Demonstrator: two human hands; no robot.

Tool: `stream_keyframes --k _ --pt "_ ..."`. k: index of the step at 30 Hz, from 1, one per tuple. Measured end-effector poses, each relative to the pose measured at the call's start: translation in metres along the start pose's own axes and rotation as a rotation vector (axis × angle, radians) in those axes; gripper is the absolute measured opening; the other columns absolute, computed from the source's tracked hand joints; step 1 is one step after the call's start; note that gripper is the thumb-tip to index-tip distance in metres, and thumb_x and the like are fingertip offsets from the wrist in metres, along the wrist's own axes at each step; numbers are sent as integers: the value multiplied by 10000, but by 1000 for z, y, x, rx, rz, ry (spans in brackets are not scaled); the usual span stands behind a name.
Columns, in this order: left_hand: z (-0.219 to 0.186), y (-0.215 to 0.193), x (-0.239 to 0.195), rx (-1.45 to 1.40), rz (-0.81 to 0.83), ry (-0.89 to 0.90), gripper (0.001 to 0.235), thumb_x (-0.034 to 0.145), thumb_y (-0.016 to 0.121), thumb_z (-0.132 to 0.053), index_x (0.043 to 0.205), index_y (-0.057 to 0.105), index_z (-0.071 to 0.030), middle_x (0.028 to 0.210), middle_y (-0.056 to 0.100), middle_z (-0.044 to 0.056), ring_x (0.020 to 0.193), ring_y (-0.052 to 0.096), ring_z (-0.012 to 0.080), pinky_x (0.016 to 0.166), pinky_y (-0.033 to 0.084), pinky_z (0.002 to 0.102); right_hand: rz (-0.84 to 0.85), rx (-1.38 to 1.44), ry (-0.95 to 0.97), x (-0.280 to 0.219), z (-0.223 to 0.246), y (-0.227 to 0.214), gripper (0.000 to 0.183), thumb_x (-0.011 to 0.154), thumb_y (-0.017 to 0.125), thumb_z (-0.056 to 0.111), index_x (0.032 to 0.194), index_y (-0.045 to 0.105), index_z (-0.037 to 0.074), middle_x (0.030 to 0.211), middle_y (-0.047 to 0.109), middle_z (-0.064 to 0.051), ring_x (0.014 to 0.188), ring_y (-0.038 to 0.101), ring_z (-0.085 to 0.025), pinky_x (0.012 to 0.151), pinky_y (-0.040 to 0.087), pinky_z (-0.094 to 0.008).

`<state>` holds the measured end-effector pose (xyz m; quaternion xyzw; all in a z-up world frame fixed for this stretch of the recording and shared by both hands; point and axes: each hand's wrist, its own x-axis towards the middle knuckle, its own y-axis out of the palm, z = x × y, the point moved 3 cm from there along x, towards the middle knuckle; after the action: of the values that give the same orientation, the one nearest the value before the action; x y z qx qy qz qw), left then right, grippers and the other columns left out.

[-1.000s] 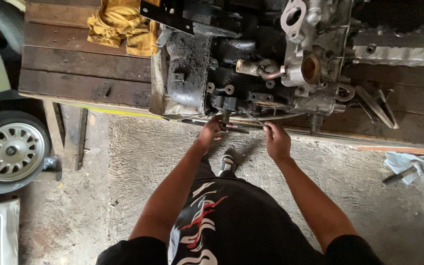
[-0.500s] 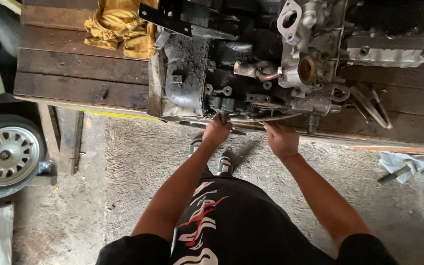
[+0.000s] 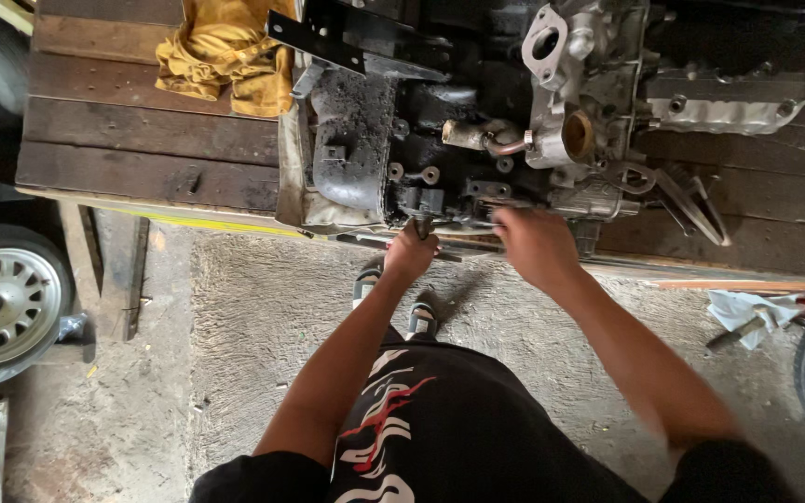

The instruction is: The person uses a wrench to tighten bolts on a disassembled engine block placed on a wooden workbench. The person repeatedly adjusts the wrench and applies torque to secure fasteners on the engine's side.

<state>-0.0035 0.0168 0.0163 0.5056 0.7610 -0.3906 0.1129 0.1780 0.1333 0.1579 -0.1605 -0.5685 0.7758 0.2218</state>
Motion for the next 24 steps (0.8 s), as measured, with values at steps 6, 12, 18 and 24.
stream_keyframes --k 6,12,18,24 --pt "1 -3 -3 -4 20 -9 565 922 573 -386 1390 501 -77 1164 730 190 1077 712 359 963 528 493 50 1153 673 -61 -50 84 166 979 628 171 1113 627 73 945 677 -74 827 661 -169 702 590 -355" --pt "4 1 1 11 -10 13 550 917 589 -381 1351 532 -49 1156 727 222 1087 698 392 961 525 504 -228 1119 548 -84 -91 134 162 984 748 56 1069 663 -52 942 684 -104 830 631 -198 752 541 -341" --pt "5 2 3 23 -35 38 524 906 593 -369 1307 560 -34 1125 716 241 1055 698 416 942 529 517 -434 1565 608 -87 -86 113 170 897 701 -24 998 575 31 888 707 -134 778 722 -257 693 612 -404" --pt "3 1 1 0 -9 17 505 894 590 -356 1285 567 -36 1078 737 216 994 721 383 916 548 508 -376 1636 851 -106 -68 140 203 869 727 -37 889 536 30 893 703 -188 760 736 -261 699 641 -385"
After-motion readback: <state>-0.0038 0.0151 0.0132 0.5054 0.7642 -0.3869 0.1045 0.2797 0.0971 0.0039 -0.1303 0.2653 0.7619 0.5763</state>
